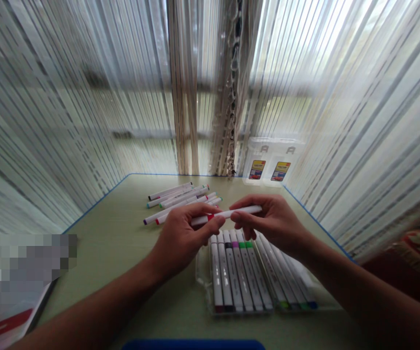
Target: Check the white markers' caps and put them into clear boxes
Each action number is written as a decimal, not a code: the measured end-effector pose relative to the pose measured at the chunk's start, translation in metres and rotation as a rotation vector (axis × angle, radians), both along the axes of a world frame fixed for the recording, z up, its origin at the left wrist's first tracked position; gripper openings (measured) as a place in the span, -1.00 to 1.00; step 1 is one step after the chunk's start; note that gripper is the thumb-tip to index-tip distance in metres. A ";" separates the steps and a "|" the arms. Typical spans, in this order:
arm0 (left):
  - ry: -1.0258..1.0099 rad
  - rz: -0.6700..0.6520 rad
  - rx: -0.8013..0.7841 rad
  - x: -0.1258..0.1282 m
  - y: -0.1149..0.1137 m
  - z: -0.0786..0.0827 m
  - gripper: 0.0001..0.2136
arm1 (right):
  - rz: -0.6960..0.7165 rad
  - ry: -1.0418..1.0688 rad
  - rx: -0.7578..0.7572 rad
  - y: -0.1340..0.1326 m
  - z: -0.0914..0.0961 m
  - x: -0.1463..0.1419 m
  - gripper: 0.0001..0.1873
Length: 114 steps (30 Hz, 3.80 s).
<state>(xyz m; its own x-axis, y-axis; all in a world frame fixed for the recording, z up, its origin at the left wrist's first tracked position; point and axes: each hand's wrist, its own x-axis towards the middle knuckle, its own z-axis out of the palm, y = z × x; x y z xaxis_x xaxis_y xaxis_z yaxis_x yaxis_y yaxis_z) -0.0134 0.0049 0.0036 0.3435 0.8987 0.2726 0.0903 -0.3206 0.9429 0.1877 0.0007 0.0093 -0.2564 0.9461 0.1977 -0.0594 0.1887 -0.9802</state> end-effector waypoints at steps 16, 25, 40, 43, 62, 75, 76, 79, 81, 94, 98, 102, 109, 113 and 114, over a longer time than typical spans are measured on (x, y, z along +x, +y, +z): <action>-0.005 0.048 0.035 -0.003 0.002 0.002 -0.76 | 0.102 0.252 -0.019 0.000 0.007 0.008 -0.76; -0.143 0.075 -0.012 -0.002 0.005 0.003 -0.78 | -0.006 0.291 -0.031 0.004 0.007 0.008 -0.77; -0.226 0.060 -0.015 -0.002 0.003 0.004 -0.75 | -0.230 0.390 -0.152 0.017 0.007 0.016 -0.81; -0.229 0.059 -0.011 -0.002 0.003 0.004 -0.73 | -0.245 0.407 -0.172 0.018 0.007 0.016 -0.82; -0.384 -0.036 -0.114 -0.004 0.004 0.002 -0.82 | -0.200 0.373 -0.122 0.017 0.005 0.016 -0.81; -0.282 0.047 -0.091 -0.003 0.007 0.001 -0.86 | -0.128 0.335 -0.086 0.010 0.005 0.010 -0.76; -0.273 0.051 -0.088 -0.003 0.007 0.002 -0.86 | -0.120 0.332 -0.085 0.010 0.005 0.010 -0.76; -0.259 0.061 -0.080 -0.003 0.006 0.002 -0.85 | -0.100 0.315 -0.075 0.009 0.003 0.009 -0.76; -0.248 0.069 -0.076 -0.003 0.007 0.002 -0.85 | -0.083 0.305 -0.061 0.008 0.003 0.009 -0.76; -0.171 0.098 -0.082 -0.002 0.008 -0.001 -0.81 | 0.006 0.249 -0.072 0.004 0.000 0.006 -0.74; -0.136 0.091 -0.061 -0.002 0.006 -0.001 -0.81 | 0.022 0.160 -0.034 0.004 -0.005 0.004 -0.78; -0.078 0.044 -0.033 0.000 0.001 0.000 -0.83 | 0.026 0.051 -0.007 0.002 -0.006 0.000 -0.77; -0.002 -0.023 -0.048 0.003 -0.004 -0.001 -0.83 | -0.004 -0.068 0.025 -0.001 -0.003 -0.003 -0.82; 0.020 -0.041 -0.049 0.004 -0.004 0.000 -0.82 | -0.045 -0.124 0.065 -0.003 0.000 -0.003 -0.85; 0.020 -0.047 -0.049 0.004 -0.004 0.000 -0.82 | -0.057 -0.135 0.065 -0.003 0.001 -0.004 -0.84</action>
